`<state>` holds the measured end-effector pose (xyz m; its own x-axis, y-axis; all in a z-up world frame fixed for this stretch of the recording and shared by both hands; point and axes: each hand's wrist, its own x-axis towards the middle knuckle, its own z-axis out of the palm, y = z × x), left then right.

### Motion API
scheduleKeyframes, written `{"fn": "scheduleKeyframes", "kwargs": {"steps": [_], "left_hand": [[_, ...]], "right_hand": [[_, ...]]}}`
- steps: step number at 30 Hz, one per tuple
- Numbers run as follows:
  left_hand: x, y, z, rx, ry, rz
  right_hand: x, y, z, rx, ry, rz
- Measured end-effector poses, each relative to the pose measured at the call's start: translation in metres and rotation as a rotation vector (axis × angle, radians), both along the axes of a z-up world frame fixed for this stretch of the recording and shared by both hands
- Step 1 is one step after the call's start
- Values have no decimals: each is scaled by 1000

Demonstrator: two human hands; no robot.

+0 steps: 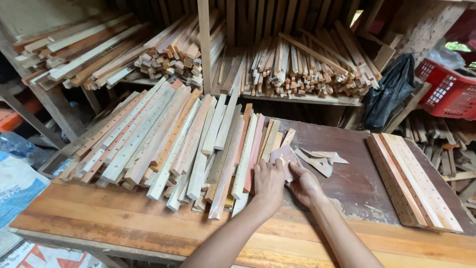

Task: The person sands the surface of several small wooden slats using a sanding block. They hold each slat with the left hand and rub the sanding block along its length with the right hand, then place the finished slat into a stack on the right side of the table.

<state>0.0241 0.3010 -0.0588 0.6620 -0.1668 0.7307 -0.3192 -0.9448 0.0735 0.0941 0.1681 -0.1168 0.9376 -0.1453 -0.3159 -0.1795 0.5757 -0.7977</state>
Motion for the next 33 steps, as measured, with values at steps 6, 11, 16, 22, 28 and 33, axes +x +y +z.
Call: {"fn": "scheduleKeyframes", "kwargs": {"steps": [6,11,16,22,28,33], "left_hand": [[20,-6,-27,-118,166,-74],[16,-3,-20,-221,465,-175],[6,4,-5,-302,661,-349],[-18,9,9,-350,795,-437],[-24,13,-3,-477,784,-434],[-15,9,-33,-528,639,-423]], "right_hand": [[-10,2,17,33,-34,-21],[-20,-22,33,57,-88,-156],[-20,-83,9,-14,-97,-232],[-70,-114,48,-436,43,-57],[-107,-96,107,-1361,97,123],[-162,4,145,-1469,-669,310]]}}
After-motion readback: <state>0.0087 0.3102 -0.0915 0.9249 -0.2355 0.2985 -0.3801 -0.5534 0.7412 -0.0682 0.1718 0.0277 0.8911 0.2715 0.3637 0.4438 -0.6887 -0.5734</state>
